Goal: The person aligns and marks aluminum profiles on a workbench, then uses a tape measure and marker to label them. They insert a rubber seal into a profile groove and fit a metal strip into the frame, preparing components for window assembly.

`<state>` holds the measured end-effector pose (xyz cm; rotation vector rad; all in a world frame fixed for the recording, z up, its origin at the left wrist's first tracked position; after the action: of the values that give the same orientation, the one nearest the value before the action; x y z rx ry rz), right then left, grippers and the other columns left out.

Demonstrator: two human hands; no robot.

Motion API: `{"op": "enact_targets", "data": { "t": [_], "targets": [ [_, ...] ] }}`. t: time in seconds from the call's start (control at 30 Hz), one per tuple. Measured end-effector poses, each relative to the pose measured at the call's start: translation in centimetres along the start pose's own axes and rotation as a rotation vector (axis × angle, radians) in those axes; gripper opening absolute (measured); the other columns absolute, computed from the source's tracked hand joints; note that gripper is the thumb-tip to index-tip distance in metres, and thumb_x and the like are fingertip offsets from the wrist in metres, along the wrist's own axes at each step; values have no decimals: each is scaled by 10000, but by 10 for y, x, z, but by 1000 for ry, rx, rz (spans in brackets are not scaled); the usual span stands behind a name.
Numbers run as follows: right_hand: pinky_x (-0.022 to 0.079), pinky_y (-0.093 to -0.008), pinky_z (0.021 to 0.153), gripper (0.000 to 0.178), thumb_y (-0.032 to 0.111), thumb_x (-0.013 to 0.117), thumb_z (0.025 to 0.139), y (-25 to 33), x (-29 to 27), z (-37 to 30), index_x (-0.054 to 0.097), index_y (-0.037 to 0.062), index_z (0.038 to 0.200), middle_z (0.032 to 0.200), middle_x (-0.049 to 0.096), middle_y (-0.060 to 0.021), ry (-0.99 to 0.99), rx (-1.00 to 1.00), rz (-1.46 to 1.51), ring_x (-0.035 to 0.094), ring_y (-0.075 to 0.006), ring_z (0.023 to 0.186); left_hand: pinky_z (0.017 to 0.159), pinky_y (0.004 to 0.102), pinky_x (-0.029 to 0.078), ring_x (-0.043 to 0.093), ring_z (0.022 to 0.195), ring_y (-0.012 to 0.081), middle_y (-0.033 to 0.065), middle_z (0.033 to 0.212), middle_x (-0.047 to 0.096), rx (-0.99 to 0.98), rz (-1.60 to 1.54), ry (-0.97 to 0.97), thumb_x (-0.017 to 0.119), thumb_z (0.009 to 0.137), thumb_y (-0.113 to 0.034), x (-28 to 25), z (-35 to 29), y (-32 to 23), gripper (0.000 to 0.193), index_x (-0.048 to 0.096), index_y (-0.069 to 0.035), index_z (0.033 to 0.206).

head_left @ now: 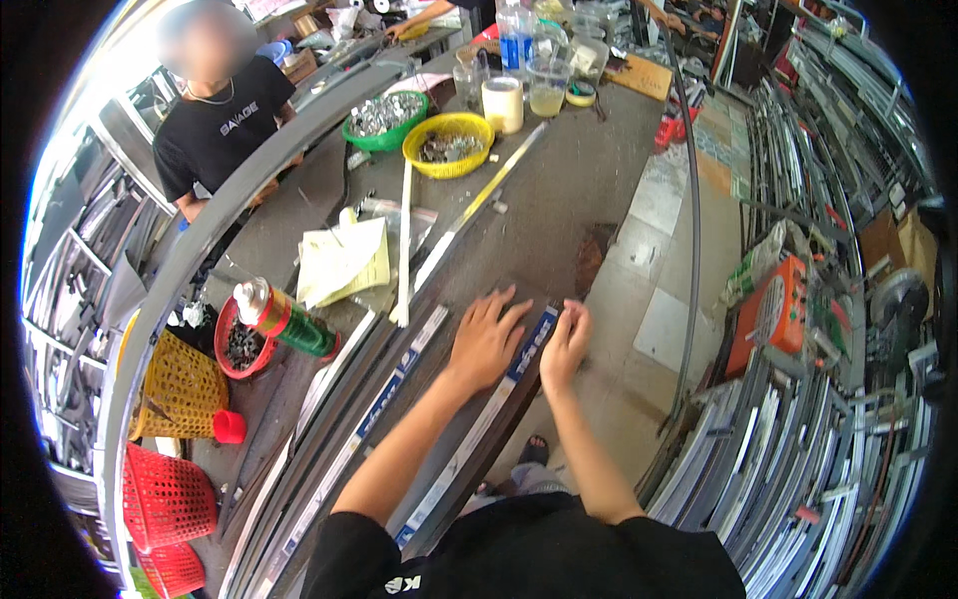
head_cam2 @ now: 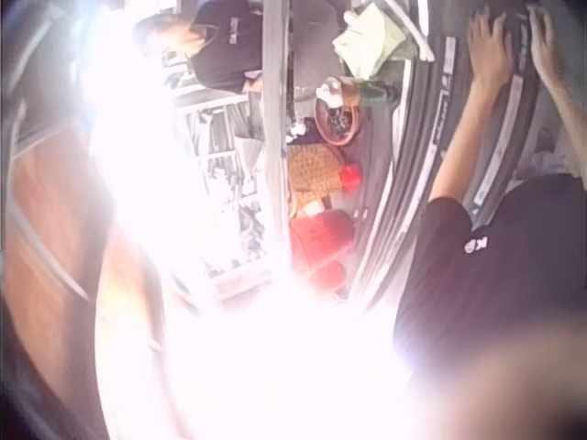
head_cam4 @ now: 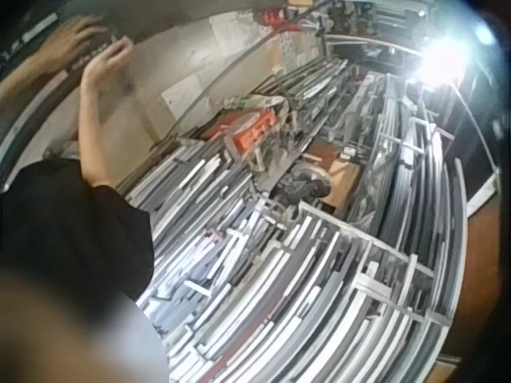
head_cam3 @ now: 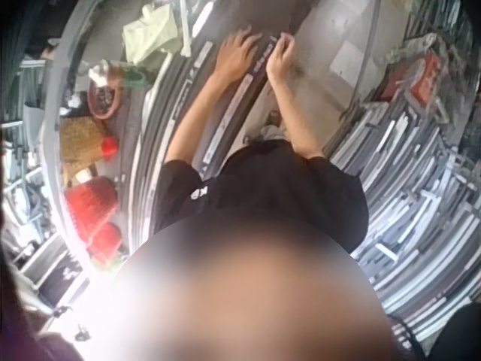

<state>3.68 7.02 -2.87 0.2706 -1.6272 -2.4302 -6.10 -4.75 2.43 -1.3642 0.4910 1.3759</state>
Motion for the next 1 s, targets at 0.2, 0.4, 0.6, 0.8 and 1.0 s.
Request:
{"op": "enact_targets", "data": {
  "t": [0.2,0.4,0.6,0.8,1.0],
  "targets": [
    [460,-431,893,217,161,496,1043,10,-8,-9,645,5,1019,1020,644,-157,-108,-5,-164,595,-333,990,1223,555,198,296,1505,314,102,1611,358,79,99,-34,461,1034,-382,9,2,8,475,482,-238,1486],
    [460,-440,881,190,146,539,993,24,-9,-11,670,12,961,981,662,-133,-215,-25,-200,593,-329,971,1221,570,189,264,1522,284,86,1632,327,31,109,-7,423,1036,-452,12,3,9,503,453,-292,1512],
    [446,-447,888,146,151,609,952,15,-5,-7,666,17,951,976,654,-143,-110,-78,-321,555,-352,997,1207,593,210,262,1524,284,78,1637,319,39,121,2,422,1038,-448,13,5,10,500,448,-306,1517],
    [446,-425,846,158,150,655,912,4,-6,1,641,-2,872,899,639,-139,-125,-72,-244,573,-332,925,1183,603,259,265,1518,312,73,1646,297,32,141,3,418,1044,-441,19,7,13,498,425,-316,1526],
    [433,-441,858,166,129,627,902,0,-4,3,581,-10,824,889,605,-147,-90,12,-222,556,-341,934,1202,632,166,254,1523,305,86,1639,311,39,138,-13,422,1043,-433,18,8,14,490,440,-307,1517]
  ]
}}
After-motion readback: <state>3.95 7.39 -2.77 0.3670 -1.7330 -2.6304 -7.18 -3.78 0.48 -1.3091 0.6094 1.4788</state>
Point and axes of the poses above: each hand's wrist, its own z-axis towards the middle knuckle, its own x-axis out of the palm, y = z × x, the point moved 7 cm from there along z, towards the middle knuckle
